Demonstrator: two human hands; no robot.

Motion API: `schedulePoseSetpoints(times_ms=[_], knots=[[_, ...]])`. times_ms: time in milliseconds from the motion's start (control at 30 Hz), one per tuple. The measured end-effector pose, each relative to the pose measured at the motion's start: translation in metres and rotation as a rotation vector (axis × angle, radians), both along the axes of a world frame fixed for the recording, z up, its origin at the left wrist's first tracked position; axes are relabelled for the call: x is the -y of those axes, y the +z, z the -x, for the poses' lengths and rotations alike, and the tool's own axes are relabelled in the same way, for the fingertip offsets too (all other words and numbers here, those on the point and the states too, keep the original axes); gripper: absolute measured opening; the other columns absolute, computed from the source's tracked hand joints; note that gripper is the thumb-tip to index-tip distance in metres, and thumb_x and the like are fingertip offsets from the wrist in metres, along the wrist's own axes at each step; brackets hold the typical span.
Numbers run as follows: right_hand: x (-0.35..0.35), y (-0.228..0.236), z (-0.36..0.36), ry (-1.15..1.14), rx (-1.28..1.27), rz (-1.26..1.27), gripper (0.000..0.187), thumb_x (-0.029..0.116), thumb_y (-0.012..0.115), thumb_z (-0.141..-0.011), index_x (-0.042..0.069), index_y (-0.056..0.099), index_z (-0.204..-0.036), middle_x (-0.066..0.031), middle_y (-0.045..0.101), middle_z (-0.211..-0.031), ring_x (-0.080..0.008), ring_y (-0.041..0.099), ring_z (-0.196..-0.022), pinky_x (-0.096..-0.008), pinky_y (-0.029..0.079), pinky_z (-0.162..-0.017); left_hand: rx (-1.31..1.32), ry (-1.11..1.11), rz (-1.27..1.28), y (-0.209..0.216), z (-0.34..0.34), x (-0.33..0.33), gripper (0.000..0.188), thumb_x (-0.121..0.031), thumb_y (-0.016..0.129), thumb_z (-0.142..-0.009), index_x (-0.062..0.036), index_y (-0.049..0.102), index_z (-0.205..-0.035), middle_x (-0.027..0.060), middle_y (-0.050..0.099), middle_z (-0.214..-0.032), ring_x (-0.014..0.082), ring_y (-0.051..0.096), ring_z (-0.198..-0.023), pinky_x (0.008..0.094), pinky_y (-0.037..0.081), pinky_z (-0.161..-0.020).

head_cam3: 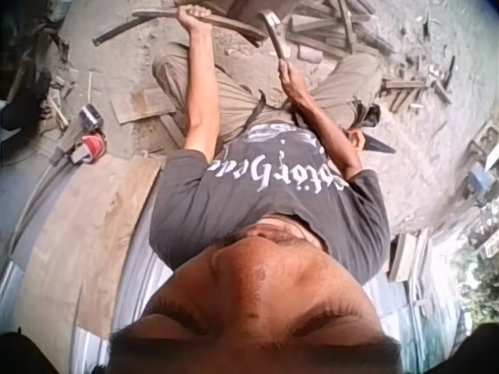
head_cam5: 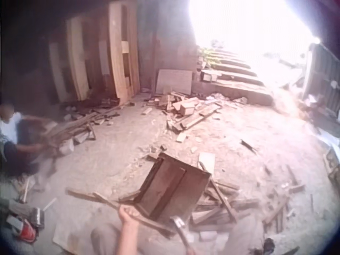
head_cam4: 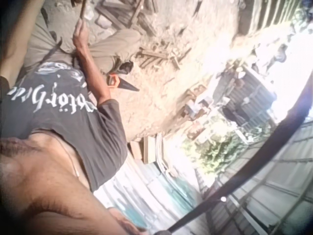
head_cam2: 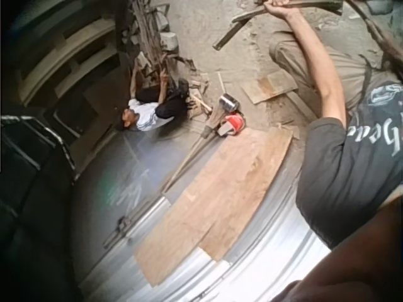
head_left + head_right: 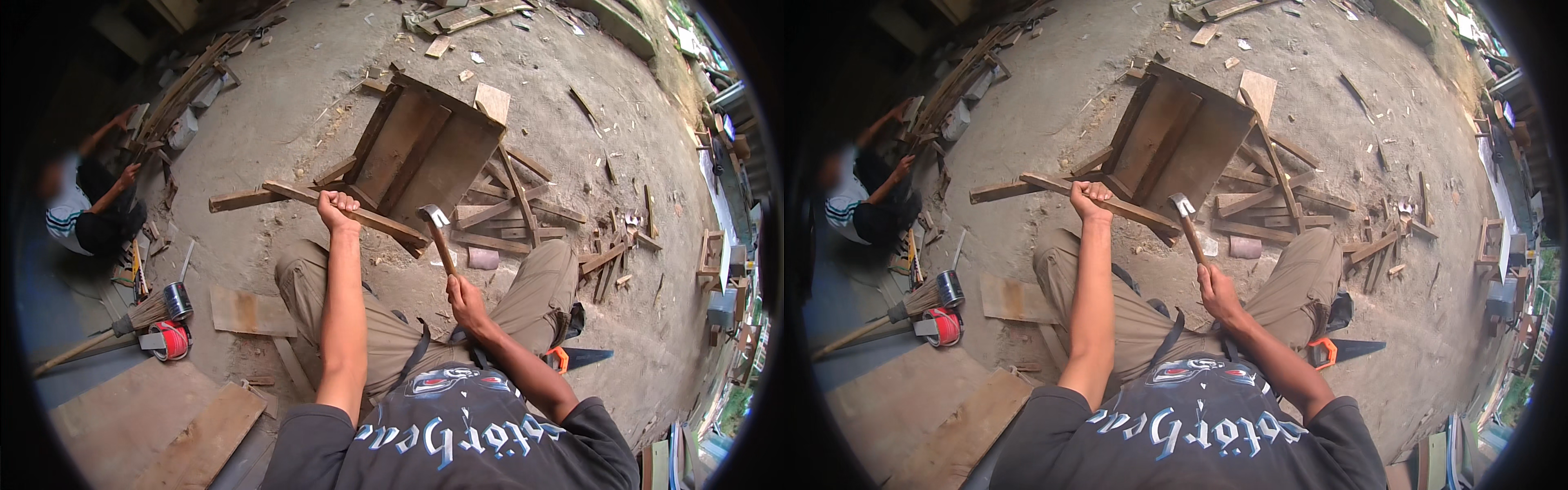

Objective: The person sits on the ground and uses a hammer to drive nails into wooden planks, assembling them into a frame. The person repeatedly positions planks, hammers nails, and adjusts the frame while working on the ground.

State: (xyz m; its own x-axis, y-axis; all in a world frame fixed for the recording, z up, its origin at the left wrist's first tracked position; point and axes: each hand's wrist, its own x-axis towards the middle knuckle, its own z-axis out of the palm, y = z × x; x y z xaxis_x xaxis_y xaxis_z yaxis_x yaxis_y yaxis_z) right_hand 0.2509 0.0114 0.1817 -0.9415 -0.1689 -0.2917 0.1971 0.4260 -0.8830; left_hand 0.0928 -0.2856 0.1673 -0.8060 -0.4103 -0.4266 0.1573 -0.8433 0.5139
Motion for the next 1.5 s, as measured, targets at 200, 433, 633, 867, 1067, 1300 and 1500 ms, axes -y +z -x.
schedulePoseSetpoints(times_ms=[200,433,633,867,1067,1300,1500], knots=[[-0.021,0.030,0.015,-0.226,-0.333,0.106,0.028,0.021,0.073,-0.089,0.006,0.051,-0.082,0.0008,0.042,-0.056,-0.0075,0.039,-0.053,-0.0286,0.036,-0.048,-0.004,0.056,-0.296,-0.006,-0.011,-0.008,0.028,-0.021,0.050,-0.073,-0.0200,0.032,-0.052,-0.0065,0.037,-0.046,0.0106,0.039,-0.041,0.0267,0.037,-0.045],[-0.032,0.083,0.115,-0.337,-0.373,0.178,0.031,0.025,0.078,-0.085,0.006,0.054,-0.089,0.0003,0.056,-0.070,-0.0080,0.054,-0.062,-0.0254,0.045,-0.055,0.118,0.013,-0.445,-0.020,-0.008,-0.014,0.029,-0.023,0.047,-0.077,-0.0214,0.034,-0.052,-0.0076,0.038,-0.045,0.0105,0.044,-0.042,0.0278,0.047,-0.056],[0.001,0.106,0.144,-0.184,-0.325,0.281,0.059,0.048,0.086,-0.070,0.002,0.059,-0.095,-0.0077,0.062,-0.087,-0.0144,0.059,-0.078,-0.0300,0.048,-0.066,0.090,-0.153,-0.489,-0.035,0.002,-0.026,0.027,-0.025,0.043,-0.079,-0.0214,0.031,-0.055,-0.0079,0.035,-0.044,0.0126,0.044,-0.045,0.0435,0.054,-0.078],[-0.015,0.080,0.151,-0.172,-0.358,0.059,0.046,0.038,0.084,-0.076,0.004,0.055,-0.089,0.0001,0.052,-0.076,-0.0087,0.046,-0.066,-0.0274,0.042,-0.058,0.143,-0.086,-0.476,-0.007,0.004,-0.050,0.029,-0.022,0.046,-0.076,-0.0205,0.029,-0.052,-0.0060,0.035,-0.043,0.0120,0.038,-0.038,0.0271,0.041,-0.047],[-0.030,0.063,0.104,-0.477,-0.236,-0.151,0.049,0.048,0.061,-0.093,0.000,0.058,-0.087,-0.0093,0.057,-0.063,-0.0162,0.057,-0.060,-0.0335,0.046,-0.057,0.128,0.032,-0.118,0.023,0.004,-0.055,0.025,-0.018,0.049,-0.073,-0.0176,0.032,-0.054,-0.0037,0.035,-0.046,0.0126,0.035,-0.039,0.0281,0.035,-0.044],[-0.023,0.005,-0.001,-0.123,-0.154,-0.068,0.029,0.027,0.054,-0.100,-0.001,0.053,-0.094,-0.0167,0.051,-0.059,-0.0252,0.053,-0.054,-0.0417,0.041,-0.053,0.204,0.120,0.455,0.037,0.001,-0.063,0.023,-0.010,0.056,-0.076,-0.0106,0.043,-0.058,-0.0005,0.042,-0.051,0.0104,0.039,-0.042,0.0268,0.033,-0.040],[0.005,-0.019,0.016,-0.124,-0.028,-0.242,0.037,0.033,0.055,-0.098,-0.003,0.055,-0.090,-0.0236,0.058,-0.065,-0.0369,0.056,-0.058,-0.0463,0.043,-0.057,0.220,0.101,0.483,0.048,-0.016,-0.072,0.022,-0.009,0.058,-0.075,-0.0109,0.044,-0.058,-0.0021,0.041,-0.053,0.0084,0.038,-0.043,0.0262,0.033,-0.039]])
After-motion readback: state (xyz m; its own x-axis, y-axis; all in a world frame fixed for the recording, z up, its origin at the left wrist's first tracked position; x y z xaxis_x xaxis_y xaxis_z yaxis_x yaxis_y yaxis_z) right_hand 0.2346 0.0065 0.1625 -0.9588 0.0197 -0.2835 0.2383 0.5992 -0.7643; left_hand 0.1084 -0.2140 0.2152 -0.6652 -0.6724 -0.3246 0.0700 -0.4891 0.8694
